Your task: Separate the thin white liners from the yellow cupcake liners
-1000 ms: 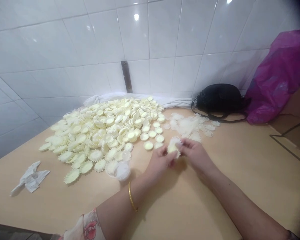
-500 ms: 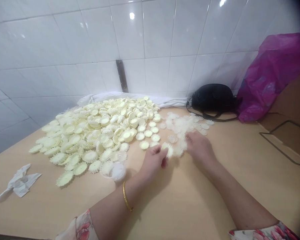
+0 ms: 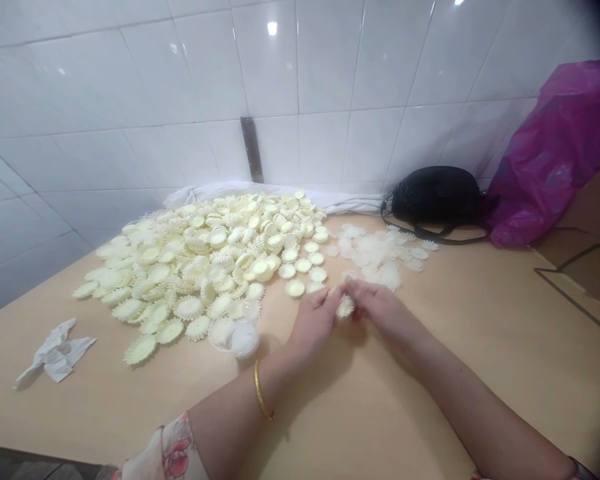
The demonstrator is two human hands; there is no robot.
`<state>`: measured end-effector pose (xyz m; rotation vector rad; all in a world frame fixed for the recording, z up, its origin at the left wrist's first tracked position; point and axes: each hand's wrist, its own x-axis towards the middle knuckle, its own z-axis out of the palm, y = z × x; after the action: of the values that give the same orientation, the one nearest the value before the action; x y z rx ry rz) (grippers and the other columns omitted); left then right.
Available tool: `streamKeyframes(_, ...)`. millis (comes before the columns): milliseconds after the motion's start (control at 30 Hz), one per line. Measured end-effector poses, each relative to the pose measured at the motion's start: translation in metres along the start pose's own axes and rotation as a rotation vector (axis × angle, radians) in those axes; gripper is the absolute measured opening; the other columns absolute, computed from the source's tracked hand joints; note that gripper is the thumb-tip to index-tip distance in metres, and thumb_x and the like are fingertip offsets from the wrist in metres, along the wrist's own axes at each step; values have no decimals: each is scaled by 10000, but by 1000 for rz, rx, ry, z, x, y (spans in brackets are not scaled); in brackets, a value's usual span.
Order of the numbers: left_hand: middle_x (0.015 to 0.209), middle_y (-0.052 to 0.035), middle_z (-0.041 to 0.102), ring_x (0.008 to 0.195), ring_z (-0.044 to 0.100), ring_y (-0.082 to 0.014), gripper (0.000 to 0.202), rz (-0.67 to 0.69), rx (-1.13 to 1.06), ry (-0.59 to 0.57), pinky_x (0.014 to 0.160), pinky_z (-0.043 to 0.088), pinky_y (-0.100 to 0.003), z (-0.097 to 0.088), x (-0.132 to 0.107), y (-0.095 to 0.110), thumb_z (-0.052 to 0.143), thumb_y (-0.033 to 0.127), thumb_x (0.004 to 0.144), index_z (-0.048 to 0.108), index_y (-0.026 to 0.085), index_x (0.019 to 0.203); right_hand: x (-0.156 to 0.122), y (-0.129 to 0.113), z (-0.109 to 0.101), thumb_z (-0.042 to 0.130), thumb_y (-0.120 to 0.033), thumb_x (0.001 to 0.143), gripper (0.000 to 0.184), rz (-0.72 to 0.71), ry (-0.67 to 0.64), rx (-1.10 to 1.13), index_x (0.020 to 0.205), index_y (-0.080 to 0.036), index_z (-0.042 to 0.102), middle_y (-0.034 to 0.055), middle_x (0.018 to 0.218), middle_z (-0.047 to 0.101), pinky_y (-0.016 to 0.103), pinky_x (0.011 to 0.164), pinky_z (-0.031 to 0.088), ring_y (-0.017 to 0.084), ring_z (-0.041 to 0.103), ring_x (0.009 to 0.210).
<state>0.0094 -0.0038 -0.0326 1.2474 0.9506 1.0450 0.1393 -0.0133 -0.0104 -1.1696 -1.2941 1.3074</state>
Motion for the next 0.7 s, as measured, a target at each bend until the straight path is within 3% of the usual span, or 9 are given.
streamKeyframes(133,493,38,377,420,243,-41,449,-9,-5,48,415,182,-217,1,-2,0,507,577,741,482,149,611,0,3,0,680,-464,672,314,63,-84,195,666,-161,601,-23,584,532,215,532,354,87,468,548)
streamKeyframes(300,469,16,401,410,299,-55,534,-34,20,1,407,196,-223,-2,-2,-2,409,636,762,447,149,547,-2,1,2,706,-403,655,272,97,-109,259,644,-166,573,-21,596,554,236,569,380,98,494,566)
streamKeyframes(433,477,-2,457,412,375,-75,542,-64,-39,-7,428,265,-231,-1,-2,1,397,648,760,488,148,571,-2,0,3,721,-368,639,253,30,-10,256,627,-170,563,-28,567,561,236,556,378,92,485,534)
streamKeyframes(533,563,-25,530,465,450,-89,453,-78,-138,-84,488,333,-241,0,-3,6,472,574,769,547,142,658,3,4,-1,713,-379,640,260,31,72,310,625,-175,552,-31,516,551,243,514,371,93,469,480)
streamKeyframes(700,589,-21,555,523,506,-112,212,-87,-249,-153,535,369,-251,-1,-2,8,647,342,692,571,144,702,10,13,-6,719,-366,604,271,126,32,408,687,-187,532,-11,506,565,304,506,412,143,513,461)
